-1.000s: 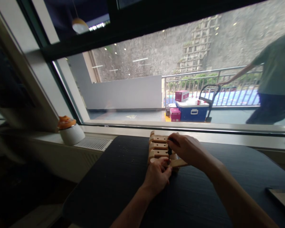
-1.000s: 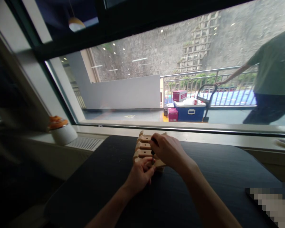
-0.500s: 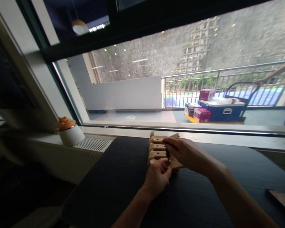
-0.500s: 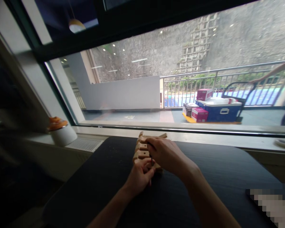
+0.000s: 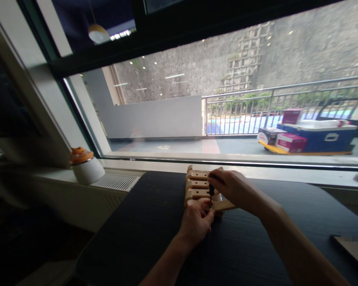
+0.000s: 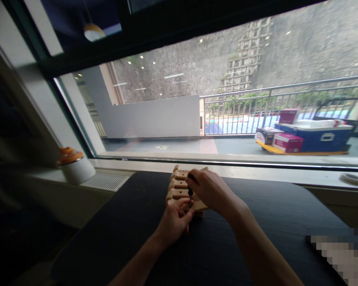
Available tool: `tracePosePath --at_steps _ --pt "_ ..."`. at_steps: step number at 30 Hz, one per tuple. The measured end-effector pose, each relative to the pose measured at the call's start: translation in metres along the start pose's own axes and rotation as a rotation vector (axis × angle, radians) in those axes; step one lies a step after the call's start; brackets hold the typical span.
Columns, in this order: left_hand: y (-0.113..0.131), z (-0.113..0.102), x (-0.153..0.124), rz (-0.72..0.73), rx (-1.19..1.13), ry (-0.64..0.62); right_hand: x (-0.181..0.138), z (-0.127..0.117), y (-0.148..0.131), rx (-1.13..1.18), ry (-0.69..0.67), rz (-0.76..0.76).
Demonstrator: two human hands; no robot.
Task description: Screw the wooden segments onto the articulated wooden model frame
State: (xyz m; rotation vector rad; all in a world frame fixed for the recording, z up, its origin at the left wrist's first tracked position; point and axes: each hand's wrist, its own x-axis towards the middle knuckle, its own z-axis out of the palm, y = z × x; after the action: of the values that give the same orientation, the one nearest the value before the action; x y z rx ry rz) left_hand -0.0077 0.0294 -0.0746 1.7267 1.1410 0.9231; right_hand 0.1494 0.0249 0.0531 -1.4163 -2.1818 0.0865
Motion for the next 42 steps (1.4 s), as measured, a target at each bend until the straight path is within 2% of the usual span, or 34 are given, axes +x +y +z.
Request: tracePosePath --at_steps 9,18,27,42 --pt "0.003 0.001 0.000 0.001 -0.021 0.000 0.000 0.002 -0.009 -0.120 0.016 0.057" --pt "0.004 -0.001 0.000 0.015 -0.016 -0.011 -0.003 -0.001 -0.017 -0.031 -0.040 -0.004" --pt "0.003 0.001 0.000 0.000 -0.031 -0.011 -0.002 -0.002 -0.008 -0.012 -0.014 0.016" --pt "0.002 0.001 0.001 0.004 -0.013 -0.007 0.000 0.001 -0.008 -0.138 0.032 0.033"
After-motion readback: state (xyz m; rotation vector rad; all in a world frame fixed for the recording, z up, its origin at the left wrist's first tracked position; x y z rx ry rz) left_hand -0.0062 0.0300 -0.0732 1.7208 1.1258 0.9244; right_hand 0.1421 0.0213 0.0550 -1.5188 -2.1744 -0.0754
